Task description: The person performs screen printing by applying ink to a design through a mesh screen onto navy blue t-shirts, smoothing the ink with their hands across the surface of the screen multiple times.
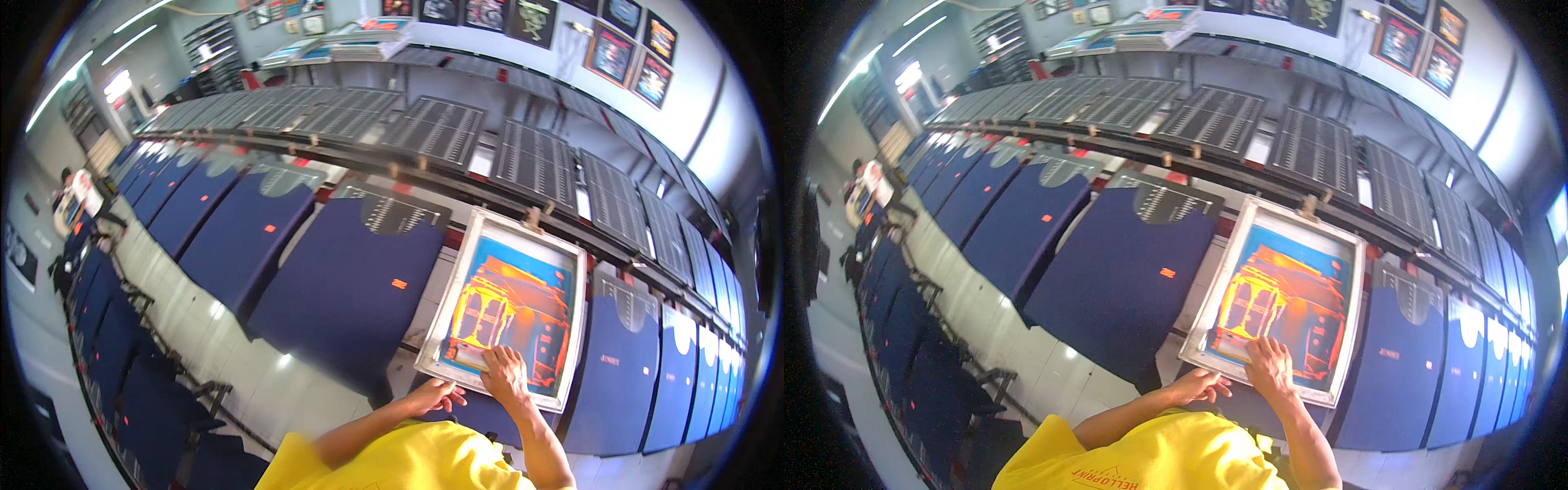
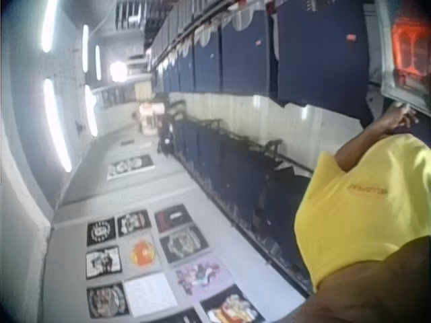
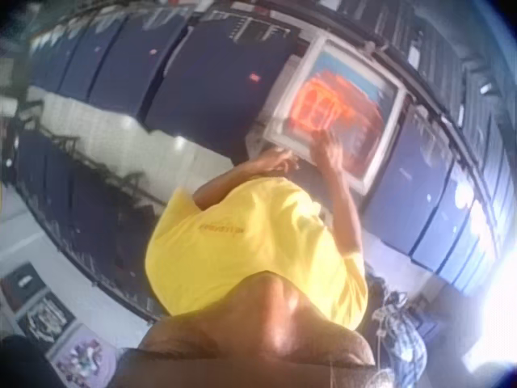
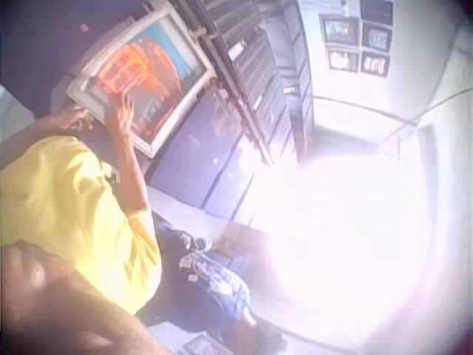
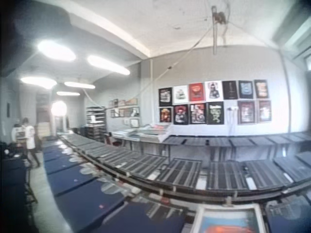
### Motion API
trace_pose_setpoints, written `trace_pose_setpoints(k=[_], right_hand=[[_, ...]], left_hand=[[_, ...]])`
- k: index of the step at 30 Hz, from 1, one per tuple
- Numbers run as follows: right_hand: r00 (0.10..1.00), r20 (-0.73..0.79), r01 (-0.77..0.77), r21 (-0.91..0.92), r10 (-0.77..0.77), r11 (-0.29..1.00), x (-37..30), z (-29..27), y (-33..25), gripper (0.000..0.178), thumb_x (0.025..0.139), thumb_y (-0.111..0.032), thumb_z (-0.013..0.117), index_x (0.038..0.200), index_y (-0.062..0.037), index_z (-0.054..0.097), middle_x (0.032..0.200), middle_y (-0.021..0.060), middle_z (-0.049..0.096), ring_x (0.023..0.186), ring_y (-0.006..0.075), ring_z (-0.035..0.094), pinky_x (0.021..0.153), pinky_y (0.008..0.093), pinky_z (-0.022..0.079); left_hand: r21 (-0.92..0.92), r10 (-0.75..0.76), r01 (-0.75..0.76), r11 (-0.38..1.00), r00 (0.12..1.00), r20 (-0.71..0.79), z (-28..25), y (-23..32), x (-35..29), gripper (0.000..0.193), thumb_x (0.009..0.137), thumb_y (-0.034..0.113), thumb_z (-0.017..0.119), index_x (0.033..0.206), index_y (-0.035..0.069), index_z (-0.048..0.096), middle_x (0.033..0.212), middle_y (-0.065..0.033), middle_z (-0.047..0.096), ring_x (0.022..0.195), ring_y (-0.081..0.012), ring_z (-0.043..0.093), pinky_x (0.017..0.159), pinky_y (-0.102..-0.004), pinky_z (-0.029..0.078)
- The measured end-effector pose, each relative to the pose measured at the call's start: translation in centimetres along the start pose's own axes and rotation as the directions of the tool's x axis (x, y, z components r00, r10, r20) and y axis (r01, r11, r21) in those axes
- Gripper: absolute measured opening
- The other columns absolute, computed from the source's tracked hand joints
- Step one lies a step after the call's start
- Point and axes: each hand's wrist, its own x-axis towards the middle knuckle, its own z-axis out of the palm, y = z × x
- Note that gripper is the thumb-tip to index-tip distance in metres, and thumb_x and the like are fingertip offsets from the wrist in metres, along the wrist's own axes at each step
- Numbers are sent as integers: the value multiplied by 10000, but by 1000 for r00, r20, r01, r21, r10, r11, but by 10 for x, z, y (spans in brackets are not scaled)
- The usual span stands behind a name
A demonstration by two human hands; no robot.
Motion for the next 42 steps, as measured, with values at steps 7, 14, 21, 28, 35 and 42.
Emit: trace_pose_setpoints(k=[7, 14, 21, 28, 35, 42], right_hand=[[992, -120, -24, 75, 33, 997, 29, 5, 34, 344, 632, -79, 755, 956, -56, 645, 852, 105, 646, 800, 325, 618, 751, 441, 493], [977, -98, -183, 87, 191, 979, 105, 20, 90, 363, 694, -116, 716, 1050, -64, 667, 1002, 140, 679, 940, 348, 629, 846, 459, 503], [973, -114, -197, 32, 199, 980, 131, 37, 120, 335, 688, -127, 703, 1021, -94, 684, 973, 114, 690, 968, 324, 639, 855, 449, 513], [986, 111, -121, -43, 125, 992, 81, 21, 56, 297, 646, -171, 776, 937, -132, 731, 832, 87, 681, 828, 303, 646, 766, 463, 487], [990, -110, -93, 15, 94, 996, 26, 10, 6, 396, 624, -125, 812, 993, -120, 670, 922, 6, 684, 877, 228, 616, 772, 401, 437], [994, -15, -105, 36, 106, 994, -1, 11, -15, 440, 606, -122, 809, 1018, -87, 659, 1028, 34, 678, 945, 249, 603, 797, 403, 446]], left_hand=[[123, 117, -105, 987, 989, -95, 4, -15, 2, 371, 1089, 317, 385, 883, 49, 540, 629, 9, 455, 507, -84, 418, 497, -242, 381], [110, 164, -154, 982, 983, -86, 4, -15, -2, 371, 1087, 343, 399, 877, 66, 528, 637, 14, 439, 502, -74, 404, 480, -234, 360], [122, 193, -186, 975, 980, -54, 1, -22, 5, 372, 1090, 341, 392, 869, 74, 526, 624, 9, 453, 480, -77, 404, 469, -239, 358], [69, 163, -157, 985, 983, -88, -2, -27, 4, 346, 1089, 325, 389, 891, 73, 518, 632, 23, 440, 502, -68, 412, 463, -235, 350], [-134, -102, 95, 986, 994, -49, -6, -10, 9, 342, 1083, 320, 401, 936, 52, 554, 623, 2, 491, 479, -83, 431, 430, -234, 329], [659, 522, -316, 682, 842, -137, -6, 40, -33, 219, 1021, 155, 503, 1154, -4, 574, 935, -105, 657, 735, -227, 613, 679, -336, 493]])
